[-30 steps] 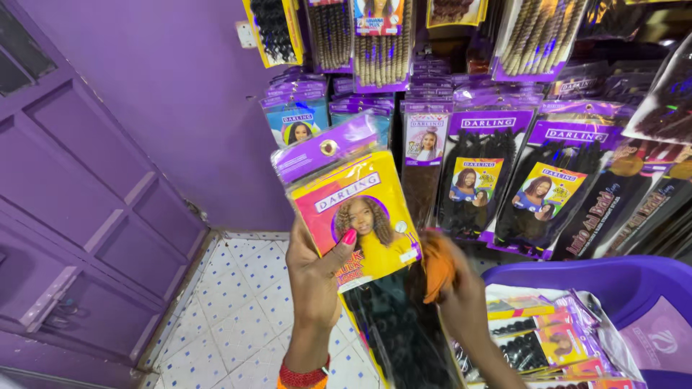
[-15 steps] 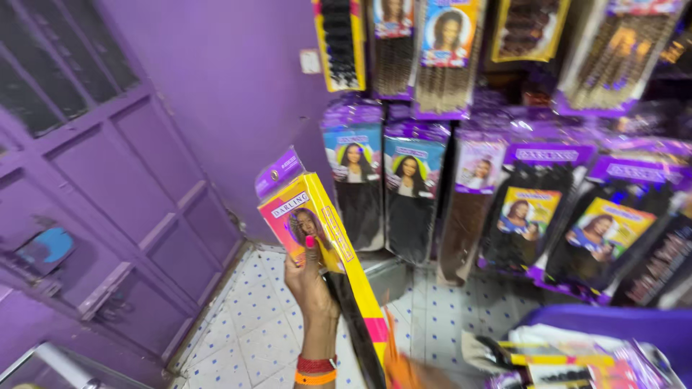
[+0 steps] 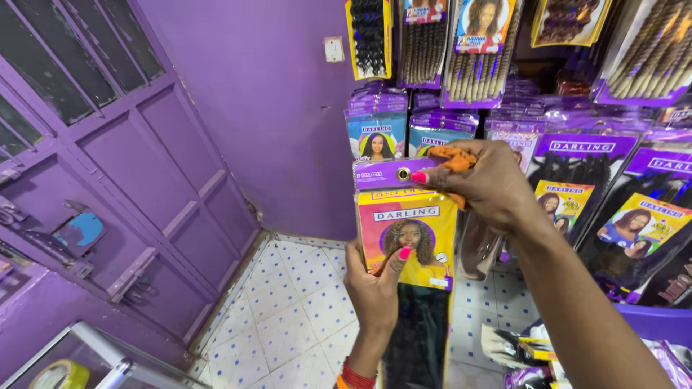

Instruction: The person repeatedly picks up packaged hair extensions from a purple bin, wipes the packaging with an orange cloth, and hangs them on a wall display rack. The person handles the items one at a time, moving them between the bin and the rack multiple times.

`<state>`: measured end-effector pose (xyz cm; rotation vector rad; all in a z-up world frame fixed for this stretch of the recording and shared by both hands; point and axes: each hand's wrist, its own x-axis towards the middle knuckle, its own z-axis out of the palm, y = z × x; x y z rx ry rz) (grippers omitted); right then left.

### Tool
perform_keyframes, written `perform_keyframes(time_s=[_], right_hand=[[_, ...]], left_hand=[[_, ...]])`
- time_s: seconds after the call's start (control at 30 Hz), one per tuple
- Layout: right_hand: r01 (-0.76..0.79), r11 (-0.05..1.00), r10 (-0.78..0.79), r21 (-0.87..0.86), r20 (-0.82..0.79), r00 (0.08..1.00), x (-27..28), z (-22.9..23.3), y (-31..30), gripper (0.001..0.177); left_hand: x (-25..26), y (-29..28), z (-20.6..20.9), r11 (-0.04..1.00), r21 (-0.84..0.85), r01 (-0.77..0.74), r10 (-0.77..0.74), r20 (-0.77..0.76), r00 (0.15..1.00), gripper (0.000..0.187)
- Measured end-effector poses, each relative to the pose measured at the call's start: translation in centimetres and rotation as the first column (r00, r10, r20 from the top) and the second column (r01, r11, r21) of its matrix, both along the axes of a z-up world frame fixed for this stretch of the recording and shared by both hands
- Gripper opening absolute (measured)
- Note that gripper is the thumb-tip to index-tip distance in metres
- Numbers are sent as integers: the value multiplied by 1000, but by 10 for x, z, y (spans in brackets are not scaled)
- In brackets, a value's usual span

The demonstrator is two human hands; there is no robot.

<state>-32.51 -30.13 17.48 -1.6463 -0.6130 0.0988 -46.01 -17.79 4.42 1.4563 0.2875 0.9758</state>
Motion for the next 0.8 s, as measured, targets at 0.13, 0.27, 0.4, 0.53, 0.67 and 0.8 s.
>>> perform_keyframes(time_s=[0.13, 0.27, 0.4, 0.53, 0.67, 0.8], right_hand=[[42, 999, -47, 25, 235, 971, 9, -17, 12, 27], [33, 993, -65, 110, 308, 949, 40, -4, 40, 27], [65, 998, -63, -4, 191, 980, 94, 31, 56, 36], [-39, 998, 45, -41, 131, 990, 156, 61, 72, 39], [15, 993, -42, 116, 237, 971, 224, 89, 119, 38], [-96, 941, -19, 325, 334, 942, 292, 131, 165, 31]], left_hand=[[26, 32, 34, 991, -24, 131, -121, 242, 963, 45], [81, 72, 68, 975, -35, 218, -197, 310, 930, 20], [155, 100, 95, 933, -170, 316, -215, 440, 872, 10], [224, 128, 121, 904, -207, 373, -229, 502, 834, 7], [289, 167, 164, 959, -80, 270, -202, 475, 857, 4], [357, 215, 226, 979, 5, 203, -179, 489, 854, 6]])
